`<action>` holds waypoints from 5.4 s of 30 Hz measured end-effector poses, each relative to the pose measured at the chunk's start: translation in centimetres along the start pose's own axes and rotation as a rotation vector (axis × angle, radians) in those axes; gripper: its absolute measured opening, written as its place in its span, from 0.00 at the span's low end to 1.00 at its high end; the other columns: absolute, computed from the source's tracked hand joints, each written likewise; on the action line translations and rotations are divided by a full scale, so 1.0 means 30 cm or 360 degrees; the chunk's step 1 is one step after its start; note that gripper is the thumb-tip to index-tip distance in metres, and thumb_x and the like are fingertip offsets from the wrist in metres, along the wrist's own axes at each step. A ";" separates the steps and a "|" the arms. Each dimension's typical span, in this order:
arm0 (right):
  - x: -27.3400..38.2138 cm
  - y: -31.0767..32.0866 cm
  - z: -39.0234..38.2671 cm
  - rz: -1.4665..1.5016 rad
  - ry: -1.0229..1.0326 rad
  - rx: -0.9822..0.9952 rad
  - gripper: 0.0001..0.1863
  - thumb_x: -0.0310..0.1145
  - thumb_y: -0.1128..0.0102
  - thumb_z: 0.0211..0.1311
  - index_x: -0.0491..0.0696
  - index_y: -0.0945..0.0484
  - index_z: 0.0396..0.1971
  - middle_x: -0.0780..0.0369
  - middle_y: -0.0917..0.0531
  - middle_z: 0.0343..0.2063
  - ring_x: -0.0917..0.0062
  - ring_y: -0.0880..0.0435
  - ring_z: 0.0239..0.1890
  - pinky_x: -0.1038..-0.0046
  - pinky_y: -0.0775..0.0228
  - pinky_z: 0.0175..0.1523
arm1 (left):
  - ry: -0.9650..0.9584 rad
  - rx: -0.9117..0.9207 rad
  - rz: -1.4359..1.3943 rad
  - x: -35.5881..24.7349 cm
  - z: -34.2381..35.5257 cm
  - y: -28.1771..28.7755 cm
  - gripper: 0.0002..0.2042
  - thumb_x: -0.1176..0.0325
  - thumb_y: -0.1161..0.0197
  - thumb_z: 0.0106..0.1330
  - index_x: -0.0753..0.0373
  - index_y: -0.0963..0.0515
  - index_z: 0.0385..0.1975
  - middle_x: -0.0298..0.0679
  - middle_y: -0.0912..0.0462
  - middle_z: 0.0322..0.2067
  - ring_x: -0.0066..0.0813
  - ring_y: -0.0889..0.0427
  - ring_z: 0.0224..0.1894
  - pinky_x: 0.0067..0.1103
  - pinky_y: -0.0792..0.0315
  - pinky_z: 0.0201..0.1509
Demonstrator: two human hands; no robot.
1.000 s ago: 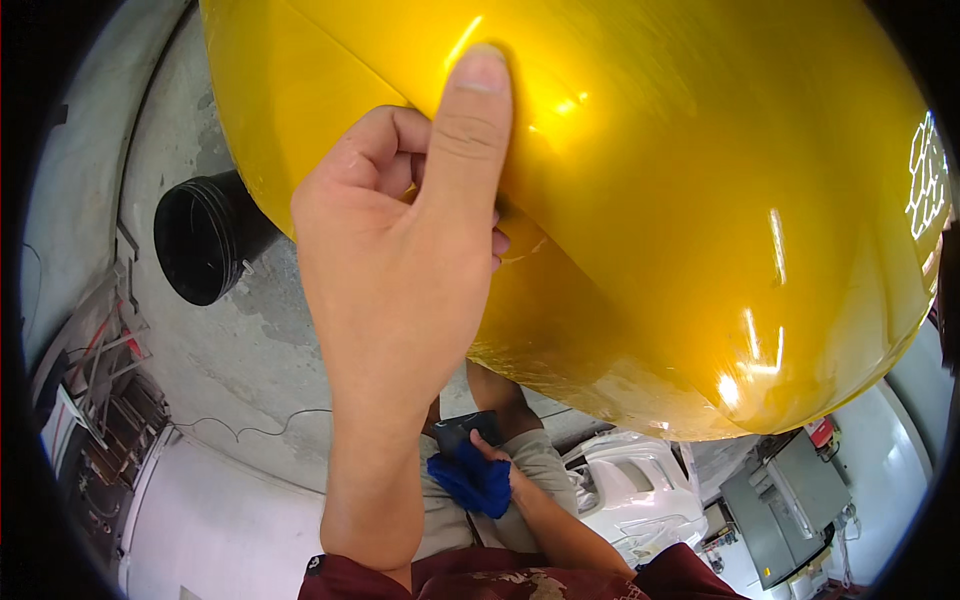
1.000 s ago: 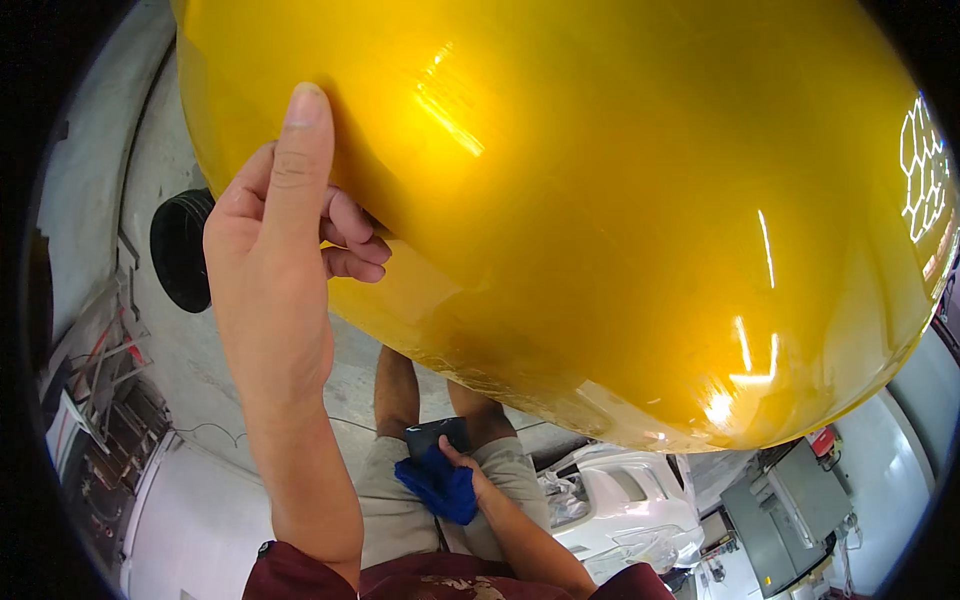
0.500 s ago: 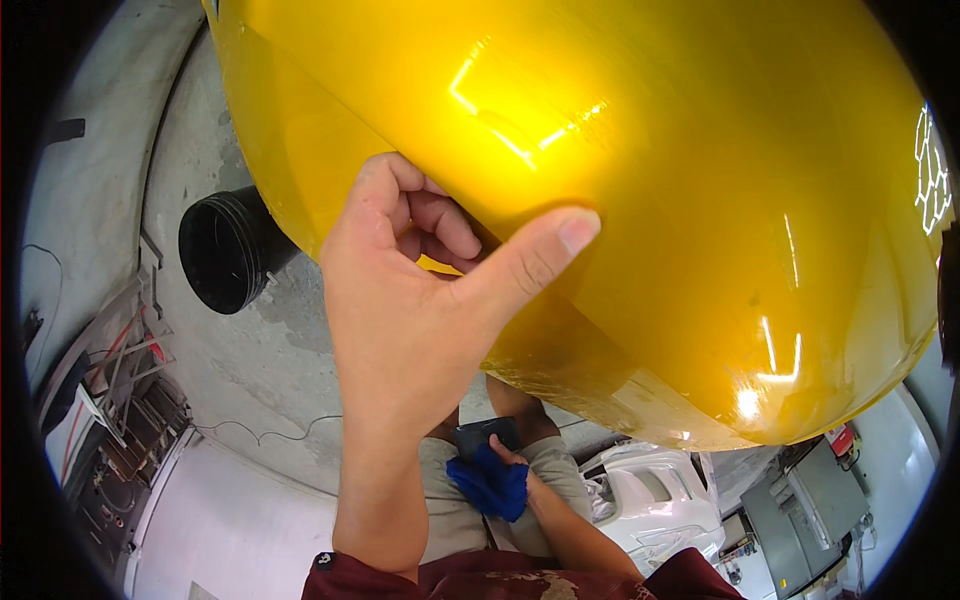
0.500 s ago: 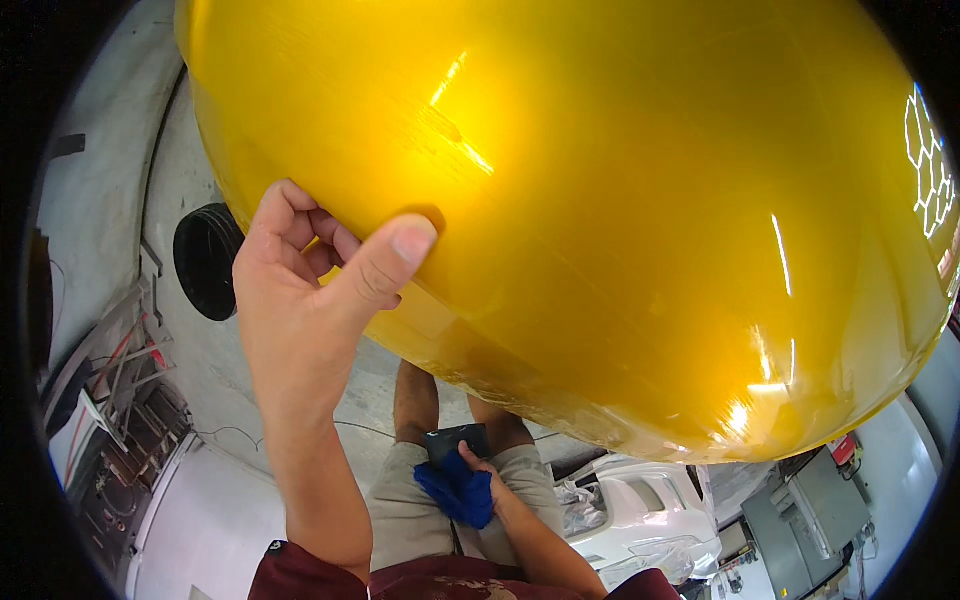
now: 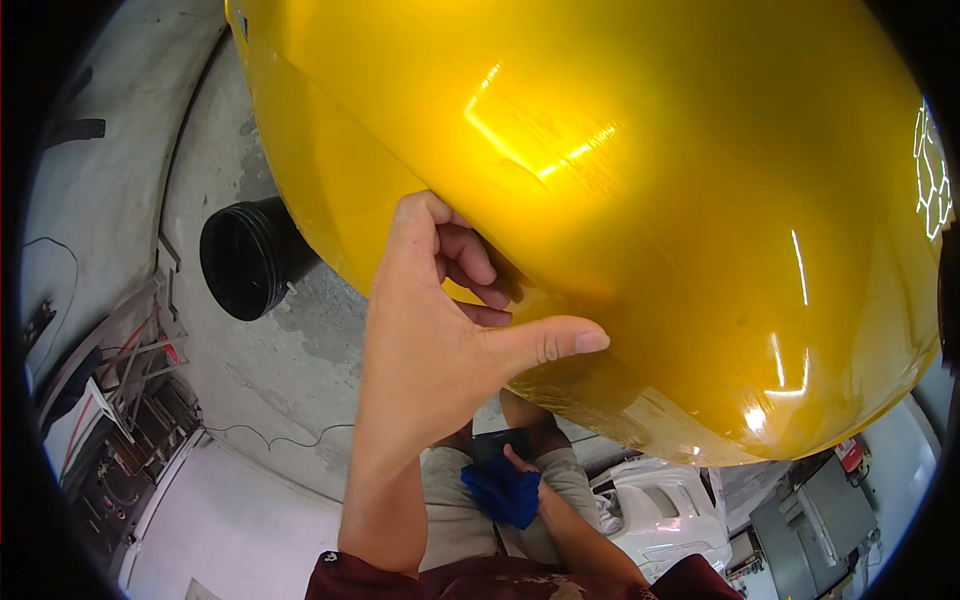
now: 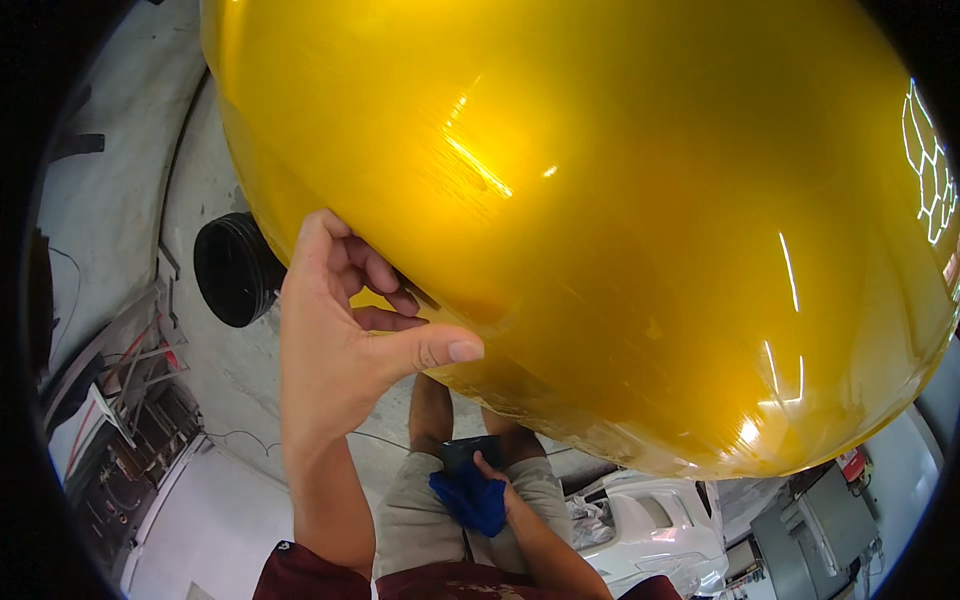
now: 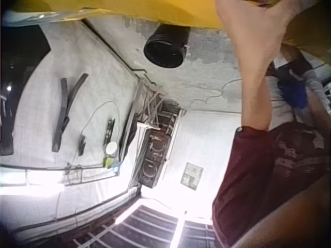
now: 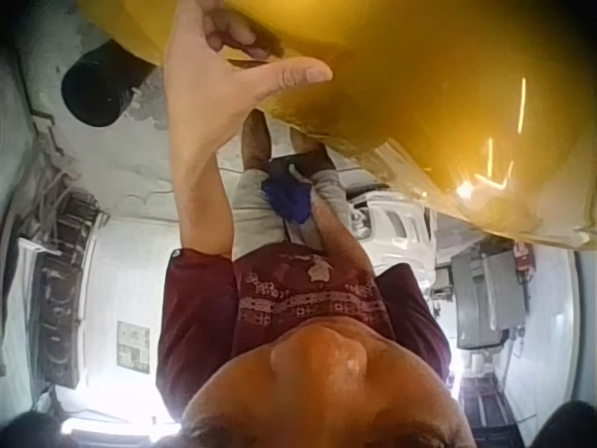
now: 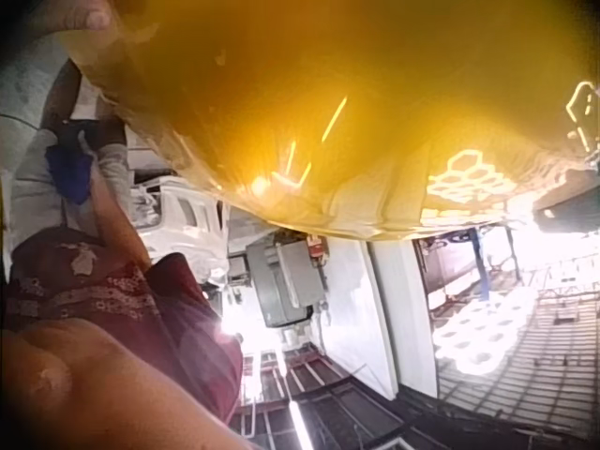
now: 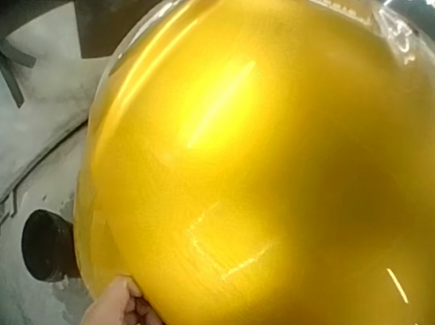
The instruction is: Sand the surface of a yellow car hood using a sanding block and water.
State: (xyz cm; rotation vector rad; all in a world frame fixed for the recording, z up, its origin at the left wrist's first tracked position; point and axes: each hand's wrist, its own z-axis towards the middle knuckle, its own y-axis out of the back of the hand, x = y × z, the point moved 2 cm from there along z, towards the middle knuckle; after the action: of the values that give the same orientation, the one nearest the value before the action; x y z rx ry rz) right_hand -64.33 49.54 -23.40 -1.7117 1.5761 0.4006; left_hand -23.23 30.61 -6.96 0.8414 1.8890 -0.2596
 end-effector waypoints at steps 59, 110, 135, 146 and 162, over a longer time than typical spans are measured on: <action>0.512 -1.128 -0.654 0.0021 0.3432 -0.2198 0.38 0.55 0.76 0.78 0.33 0.35 0.61 0.55 0.28 0.61 0.72 0.27 0.59 0.76 0.40 0.68 | 0.0132 0.0757 0.0227 0.137 -0.179 0.271 0.15 0.61 0.47 0.74 0.68 0.20 0.44 0.50 0.17 0.36 0.40 0.16 0.37 0.29 0.24 0.42; -1.371 -1.105 1.113 0.0274 0.2360 -0.2173 0.22 0.38 0.50 0.64 0.38 0.28 0.52 0.41 0.19 0.44 0.45 0.20 0.48 0.55 0.27 0.52 | 0.0053 0.1074 0.0920 0.632 -0.196 2.435 0.17 0.54 0.38 0.66 0.62 0.20 0.44 0.43 0.15 0.35 0.34 0.14 0.38 0.30 0.20 0.41; -0.901 -2.997 0.785 -0.1899 0.2648 -0.0655 0.35 0.64 0.59 0.69 0.44 0.18 0.34 0.51 0.16 0.29 0.57 0.16 0.40 0.62 0.26 0.48 | 0.0052 0.0709 0.0015 0.070 0.089 2.973 0.24 0.52 0.41 0.67 0.71 0.20 0.47 0.53 0.16 0.38 0.39 0.16 0.44 0.30 0.24 0.45; -0.561 -3.265 0.755 -0.1967 0.2167 -0.0467 0.40 0.64 0.60 0.71 0.41 0.20 0.17 0.60 0.19 0.17 0.72 0.19 0.25 0.69 0.27 0.36 | 0.0081 0.1152 0.0814 -0.221 0.673 2.896 0.17 0.56 0.35 0.67 0.67 0.16 0.35 0.32 0.16 0.28 0.19 0.20 0.27 0.18 0.27 0.30; -0.014 -2.503 1.325 0.0639 0.1653 -0.1309 0.17 0.37 0.45 0.61 0.39 0.22 0.42 0.50 0.15 0.34 0.61 0.12 0.31 0.61 0.16 0.35 | -0.0464 0.1270 0.1786 -0.455 1.316 2.430 0.39 0.36 0.38 0.57 0.81 0.20 0.30 0.63 0.16 0.32 0.51 0.14 0.41 0.36 0.23 0.46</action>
State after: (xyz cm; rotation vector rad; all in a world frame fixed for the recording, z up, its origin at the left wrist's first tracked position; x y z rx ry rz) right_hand 17.03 73.93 -25.66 -2.4129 2.8042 0.4051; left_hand 56.07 57.61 -0.26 2.1087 0.7774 -0.3901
